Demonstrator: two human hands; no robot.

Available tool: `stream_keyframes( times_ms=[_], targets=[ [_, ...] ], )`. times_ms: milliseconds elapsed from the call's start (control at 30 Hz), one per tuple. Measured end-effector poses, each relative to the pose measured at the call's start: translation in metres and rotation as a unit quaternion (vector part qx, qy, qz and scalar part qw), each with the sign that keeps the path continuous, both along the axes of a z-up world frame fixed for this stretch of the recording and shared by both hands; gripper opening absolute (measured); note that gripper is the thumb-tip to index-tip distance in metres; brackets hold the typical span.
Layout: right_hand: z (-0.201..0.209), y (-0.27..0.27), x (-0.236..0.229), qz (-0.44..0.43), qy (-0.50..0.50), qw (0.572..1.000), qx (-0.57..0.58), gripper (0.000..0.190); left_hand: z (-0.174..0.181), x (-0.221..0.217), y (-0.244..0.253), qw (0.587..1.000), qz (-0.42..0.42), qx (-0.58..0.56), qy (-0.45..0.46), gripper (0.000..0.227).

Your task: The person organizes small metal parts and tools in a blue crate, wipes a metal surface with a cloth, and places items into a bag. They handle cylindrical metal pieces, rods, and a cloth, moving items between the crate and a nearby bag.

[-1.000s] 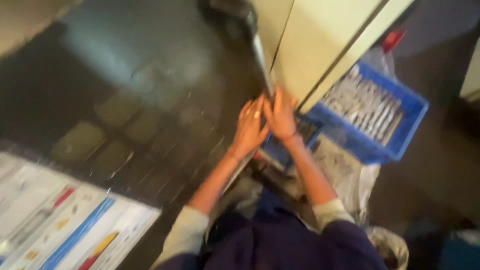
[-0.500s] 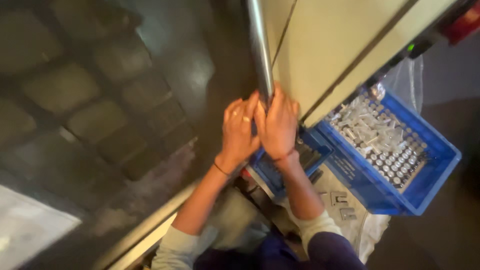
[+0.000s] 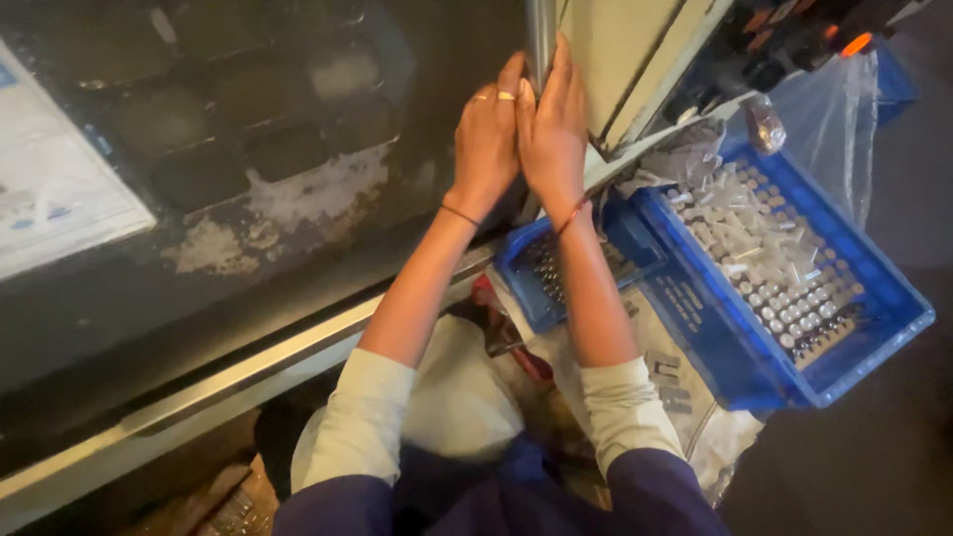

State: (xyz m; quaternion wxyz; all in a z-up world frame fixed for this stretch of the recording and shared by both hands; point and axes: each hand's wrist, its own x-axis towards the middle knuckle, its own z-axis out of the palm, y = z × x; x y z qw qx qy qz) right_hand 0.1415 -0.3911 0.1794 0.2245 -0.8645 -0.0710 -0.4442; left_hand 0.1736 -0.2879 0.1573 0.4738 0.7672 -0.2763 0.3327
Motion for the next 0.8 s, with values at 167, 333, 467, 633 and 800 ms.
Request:
stream_keyframes(
  times_ms=[167,333,467,633,800],
  targets=[
    [-0.016,-0.007,0.008,0.047,0.003,0.999,0.014,0.058,-0.017,0.009,-0.004,0.999,0.014,-0.023,-0.030,0.049],
    [-0.047,-0.021,0.023,0.006,0.065,0.998,-0.011,0.054,-0.046,0.021,-0.009,0.999,0.040,0.008,-0.006,0.035],
    [-0.070,-0.023,0.027,0.023,0.062,0.997,-0.029,0.055,-0.069,0.022,-0.004,0.999,0.035,0.017,0.013,0.037],
    [-0.073,-0.010,0.019,0.048,0.044,0.998,0.005,0.054,-0.077,0.015,0.001,0.999,0.025,-0.023,0.010,0.046],
    [-0.068,0.006,0.006,0.093,0.039,0.994,0.028,0.058,-0.079,0.009,0.006,0.997,0.047,-0.006,0.055,0.046]
  ],
)
